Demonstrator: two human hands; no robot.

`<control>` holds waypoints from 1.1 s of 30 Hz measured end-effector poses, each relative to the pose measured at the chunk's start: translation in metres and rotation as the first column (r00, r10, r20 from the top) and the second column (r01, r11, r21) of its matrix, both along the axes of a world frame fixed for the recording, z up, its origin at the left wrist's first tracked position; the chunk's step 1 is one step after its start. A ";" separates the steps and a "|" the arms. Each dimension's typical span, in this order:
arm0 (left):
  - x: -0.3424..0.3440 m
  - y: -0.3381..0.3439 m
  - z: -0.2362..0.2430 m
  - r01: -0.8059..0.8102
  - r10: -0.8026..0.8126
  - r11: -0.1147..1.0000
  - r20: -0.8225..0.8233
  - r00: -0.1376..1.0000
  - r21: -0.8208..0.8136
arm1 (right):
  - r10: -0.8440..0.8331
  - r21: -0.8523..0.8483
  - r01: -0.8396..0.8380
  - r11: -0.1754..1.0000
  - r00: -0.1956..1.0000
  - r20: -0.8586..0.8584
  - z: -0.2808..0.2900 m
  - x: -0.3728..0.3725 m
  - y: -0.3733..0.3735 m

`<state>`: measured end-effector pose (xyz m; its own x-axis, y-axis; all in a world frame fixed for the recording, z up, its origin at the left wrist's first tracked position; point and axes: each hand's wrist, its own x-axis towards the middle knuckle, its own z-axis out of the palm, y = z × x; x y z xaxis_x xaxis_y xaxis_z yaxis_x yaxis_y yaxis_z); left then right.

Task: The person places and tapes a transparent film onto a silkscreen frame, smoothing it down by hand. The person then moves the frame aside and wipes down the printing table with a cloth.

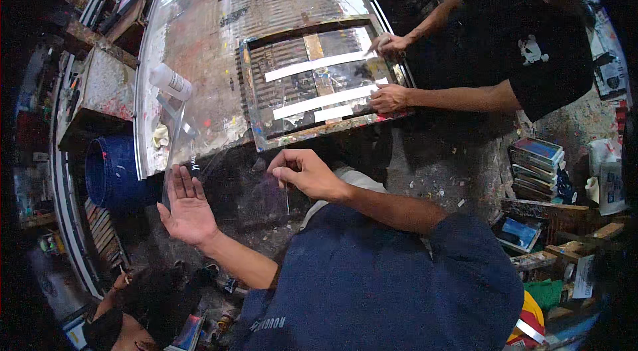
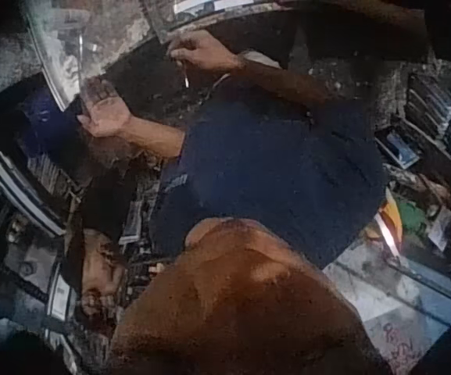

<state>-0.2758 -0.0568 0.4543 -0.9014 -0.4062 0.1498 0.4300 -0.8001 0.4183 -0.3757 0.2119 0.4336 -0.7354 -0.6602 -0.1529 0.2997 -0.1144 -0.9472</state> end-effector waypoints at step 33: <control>0.081 0.005 0.004 -0.597 0.728 0.682 0.314 0.610 -0.423 | 0.078 0.090 -0.073 0.993 0.996 -0.051 -0.001 0.012 0.042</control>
